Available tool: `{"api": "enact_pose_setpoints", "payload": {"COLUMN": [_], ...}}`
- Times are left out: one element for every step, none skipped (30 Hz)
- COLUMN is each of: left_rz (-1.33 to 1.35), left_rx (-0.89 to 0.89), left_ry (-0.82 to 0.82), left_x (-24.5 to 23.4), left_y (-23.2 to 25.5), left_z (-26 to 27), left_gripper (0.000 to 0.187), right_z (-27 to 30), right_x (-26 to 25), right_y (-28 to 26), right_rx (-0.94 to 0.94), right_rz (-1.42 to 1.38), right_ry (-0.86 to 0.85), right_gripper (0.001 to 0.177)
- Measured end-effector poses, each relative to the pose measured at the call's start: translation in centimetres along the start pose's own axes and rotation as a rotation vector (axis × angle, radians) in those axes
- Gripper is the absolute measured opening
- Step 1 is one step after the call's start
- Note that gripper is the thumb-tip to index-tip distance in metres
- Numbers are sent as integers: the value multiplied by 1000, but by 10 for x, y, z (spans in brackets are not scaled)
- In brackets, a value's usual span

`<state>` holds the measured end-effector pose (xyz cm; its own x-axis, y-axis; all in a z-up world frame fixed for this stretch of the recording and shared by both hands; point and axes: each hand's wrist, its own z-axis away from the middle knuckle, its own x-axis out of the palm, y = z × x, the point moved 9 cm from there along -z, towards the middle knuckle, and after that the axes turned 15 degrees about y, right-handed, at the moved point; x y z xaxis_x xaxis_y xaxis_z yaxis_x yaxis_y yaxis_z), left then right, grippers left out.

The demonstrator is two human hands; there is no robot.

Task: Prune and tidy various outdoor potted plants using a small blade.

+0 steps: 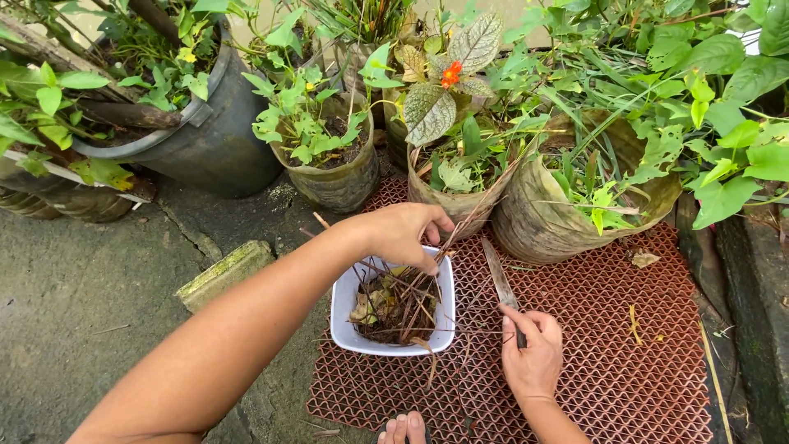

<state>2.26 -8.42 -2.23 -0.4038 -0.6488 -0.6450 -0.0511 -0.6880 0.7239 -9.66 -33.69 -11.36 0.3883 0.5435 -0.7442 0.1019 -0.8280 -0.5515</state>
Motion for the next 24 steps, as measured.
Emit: {"api": "enact_pose_setpoints", "payload": {"left_rz": [-1, -4, -6, -7, 15, 39, 41, 109, 178, 181, 162, 142, 142, 130, 117, 118, 34, -50, -49, -47, -45, -45, -12, 20], "left_rx": [1, -16, -33, -30, -58, -92, -95, -74, -53, -54, -84, -113, -112, -138, -164, -171, -156, -138, -142, -178, -215, -218, -232, -249], "left_ry": [-3, 10, 22, 23, 16, 11, 14, 19, 24, 28, 43, 60, 66, 70, 75, 76, 137, 200, 203, 264, 326, 326, 382, 440], "left_x": [1, 1, 1, 1, 1, 2, 4, 6, 8, 8, 8, 6, 5, 5, 5, 3, -5, -13, -11, -16, -20, -20, -25, -29], "left_y": [1, 1, 1, 3, 3, 1, -3, -3, -3, -1, -2, -2, 0, -1, -1, 3, 7, 13, 13, 10, 6, 7, 7, 6], "left_z": [0, -1, -3, -5, -7, -6, -9, -11, -12, -13, -12, -13, -16, -15, -14, -11, -9, -8, -5, -2, 1, 4, 7, 13], "left_gripper": [79, 76, 72, 72, 60, 48, 48, 38, 29, 29, 25, 21, 21, 21, 21, 21, 20, 20, 20, 19, 18, 18, 18, 19], "right_z": [-7, -14, -22, -32, -42, -50, -59, -66, -74, -82, -88, -96, -104, -110, -114, -120, -125, -131, -137, -140, -142, -148, -150, -151], "right_x": [-1, -2, -4, -2, -1, 0, 1, 3, 5, 2, 3, 4, 4, 4, 2, 1, 2, 4, 1, 3, 5, -1, -3, -5], "right_y": [-10, -23, -35, -45, -54, -63, -72, -81, -90, -98, -107, -117, -121, -132, -143, -150, -159, -168, -172, -181, -190, -194, -201, -208], "right_rx": [3, 26, 49, 48, 103, 157, 156, 189, 223, 219, 213, 204, 199, 128, 57, 58, 32, 3, 1, -74, -149, -149, -187, -227], "right_rz": [1, -174, -350, -349, -486, -625, -626, -672, -718, -718, -686, -656, -657, -674, -690, -693, -680, -667, -669, -588, -505, -507, -485, -466], "right_ry": [1, 8, 16, 19, 39, 54, 50, 28, 6, 3, -46, -93, -93, -110, -127, -134, -180, -223, -228, -295, -361, -364, -427, -494], "right_gripper": [24, 18, 16, 16, 17, 19, 19, 19, 20, 20, 20, 20, 20, 19, 19, 19, 18, 18, 18, 17, 17, 17, 18, 21]}}
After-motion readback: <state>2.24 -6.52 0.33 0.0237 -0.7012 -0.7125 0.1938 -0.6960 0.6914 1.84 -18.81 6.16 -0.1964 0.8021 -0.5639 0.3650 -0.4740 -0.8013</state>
